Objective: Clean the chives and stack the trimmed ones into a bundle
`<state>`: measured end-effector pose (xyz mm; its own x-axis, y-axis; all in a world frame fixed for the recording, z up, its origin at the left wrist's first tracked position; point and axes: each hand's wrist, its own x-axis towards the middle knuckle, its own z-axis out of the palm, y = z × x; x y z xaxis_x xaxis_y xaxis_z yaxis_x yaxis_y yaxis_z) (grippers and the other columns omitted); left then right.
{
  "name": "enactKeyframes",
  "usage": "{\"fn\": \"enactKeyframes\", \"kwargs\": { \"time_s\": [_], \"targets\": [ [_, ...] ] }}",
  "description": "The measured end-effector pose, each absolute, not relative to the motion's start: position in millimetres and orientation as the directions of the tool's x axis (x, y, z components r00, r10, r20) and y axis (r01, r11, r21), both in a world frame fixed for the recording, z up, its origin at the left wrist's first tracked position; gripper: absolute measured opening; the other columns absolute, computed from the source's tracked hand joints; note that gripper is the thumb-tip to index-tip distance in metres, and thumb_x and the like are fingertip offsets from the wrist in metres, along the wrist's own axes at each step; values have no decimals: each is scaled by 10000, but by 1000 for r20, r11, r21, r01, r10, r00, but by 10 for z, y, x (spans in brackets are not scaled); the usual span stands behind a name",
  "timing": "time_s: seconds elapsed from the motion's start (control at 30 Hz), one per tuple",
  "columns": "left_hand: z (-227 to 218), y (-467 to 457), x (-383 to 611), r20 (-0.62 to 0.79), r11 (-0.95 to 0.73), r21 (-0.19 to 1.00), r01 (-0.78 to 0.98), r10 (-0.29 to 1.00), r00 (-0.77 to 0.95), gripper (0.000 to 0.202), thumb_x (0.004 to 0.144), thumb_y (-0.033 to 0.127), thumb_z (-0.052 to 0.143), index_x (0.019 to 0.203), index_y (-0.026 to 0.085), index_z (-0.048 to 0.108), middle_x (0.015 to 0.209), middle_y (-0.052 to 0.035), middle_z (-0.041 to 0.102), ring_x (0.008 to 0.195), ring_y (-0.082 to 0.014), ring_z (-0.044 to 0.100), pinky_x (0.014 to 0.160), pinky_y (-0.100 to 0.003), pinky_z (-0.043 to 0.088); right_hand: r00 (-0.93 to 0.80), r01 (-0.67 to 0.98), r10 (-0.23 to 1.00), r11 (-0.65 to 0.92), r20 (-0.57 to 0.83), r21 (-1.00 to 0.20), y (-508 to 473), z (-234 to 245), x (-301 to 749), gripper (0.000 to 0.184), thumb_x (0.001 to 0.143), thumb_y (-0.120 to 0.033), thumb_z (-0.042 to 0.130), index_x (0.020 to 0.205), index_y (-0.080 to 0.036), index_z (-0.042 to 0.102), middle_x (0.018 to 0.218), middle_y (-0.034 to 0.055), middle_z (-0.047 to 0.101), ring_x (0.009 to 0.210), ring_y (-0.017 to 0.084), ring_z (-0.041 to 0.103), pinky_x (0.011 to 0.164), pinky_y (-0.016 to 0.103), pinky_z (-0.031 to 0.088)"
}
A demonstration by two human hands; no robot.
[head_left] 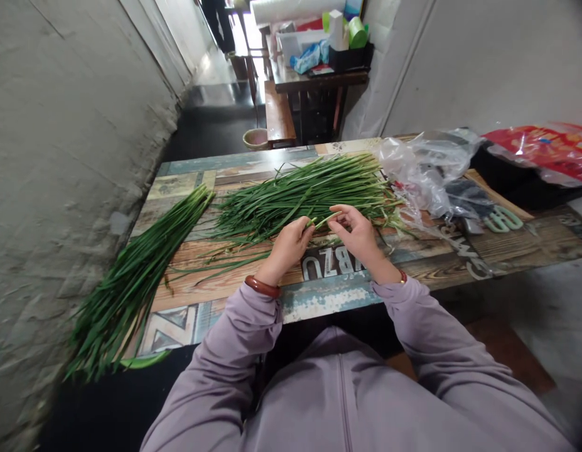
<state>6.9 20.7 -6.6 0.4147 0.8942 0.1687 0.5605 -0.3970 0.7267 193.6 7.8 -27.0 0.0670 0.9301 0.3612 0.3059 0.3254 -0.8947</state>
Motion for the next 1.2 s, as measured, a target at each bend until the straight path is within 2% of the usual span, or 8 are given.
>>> {"fn": "enactKeyframes", "kwargs": {
  "time_s": [0.2, 0.33, 0.63, 0.77, 0.97, 1.03, 1.13, 1.2],
  "targets": [
    [-75, 167, 106, 166, -426, 710, 561, 875, 454, 236, 971, 285, 426, 748, 213, 404, 690, 13, 501, 639, -134, 448, 618, -263, 321, 39, 277, 937, 324, 347, -905, 110, -284, 1836, 494, 750, -307, 702, 1214, -237, 550, 824, -5, 715, 783, 173, 673, 759, 340, 531],
    [-79, 165, 113, 138, -410, 705, 579, 880, 455, 213, 969, 277, 420, 766, 213, 413, 705, 11, 525, 628, -128, 461, 615, -256, 334, 23, 277, 930, 346, 366, -896, 105, -291, 1820, 544, 776, -283, 662, 1290, -231, 491, 852, 6, 728, 758, 156, 675, 743, 315, 545],
    [-122, 182, 102, 136, -401, 721, 565, 882, 452, 230, 966, 285, 422, 751, 223, 370, 699, 16, 518, 624, -128, 480, 598, -249, 336, -38, 483, 870, 446, 491, -753, 49, -280, 1884, 577, 824, -216, 610, 1368, -236, 420, 936, 25, 724, 837, 175, 688, 831, 348, 552],
    [-122, 185, 110, 161, -416, 711, 566, 881, 445, 241, 953, 270, 435, 733, 225, 349, 654, 28, 474, 594, -127, 412, 587, -257, 295, -91, 617, 818, 494, 568, -613, 20, -264, 1869, 529, 858, -185, 569, 1367, -234, 435, 956, 52, 709, 937, 226, 664, 891, 405, 530],
    [-99, 167, 140, 179, -420, 684, 596, 889, 421, 257, 947, 259, 438, 720, 224, 322, 651, 33, 411, 596, -125, 344, 590, -270, 241, -141, 785, 779, 464, 610, -411, -17, -198, 1810, 416, 869, -138, 532, 1281, -194, 520, 986, 81, 710, 970, 278, 609, 916, 452, 459],
    [-84, 162, 135, 179, -420, 683, 598, 889, 421, 259, 950, 260, 434, 718, 222, 328, 653, 32, 411, 600, -125, 344, 593, -271, 246, -98, 804, 780, 428, 618, -413, 7, -198, 1872, 388, 867, -129, 525, 1249, -197, 542, 998, 88, 702, 967, 278, 595, 901, 445, 449],
    [-60, 166, 114, 191, -424, 688, 588, 889, 417, 274, 949, 258, 441, 704, 221, 324, 655, 33, 403, 609, -123, 352, 601, -272, 256, 37, 795, 757, 373, 653, -478, 54, -223, 2070, 329, 876, -146, 531, 1194, -218, 579, 899, 60, 688, 918, 260, 589, 882, 426, 449],
    [-48, 174, 99, 201, -426, 694, 580, 888, 413, 291, 944, 254, 451, 690, 221, 313, 647, 36, 394, 608, -120, 350, 603, -274, 258, 96, 800, 718, 357, 689, -483, 71, -242, 2224, 189, 886, -174, 542, 1030, -240, 644, 847, 46, 681, 870, 245, 588, 852, 411, 452]
  ]
}}
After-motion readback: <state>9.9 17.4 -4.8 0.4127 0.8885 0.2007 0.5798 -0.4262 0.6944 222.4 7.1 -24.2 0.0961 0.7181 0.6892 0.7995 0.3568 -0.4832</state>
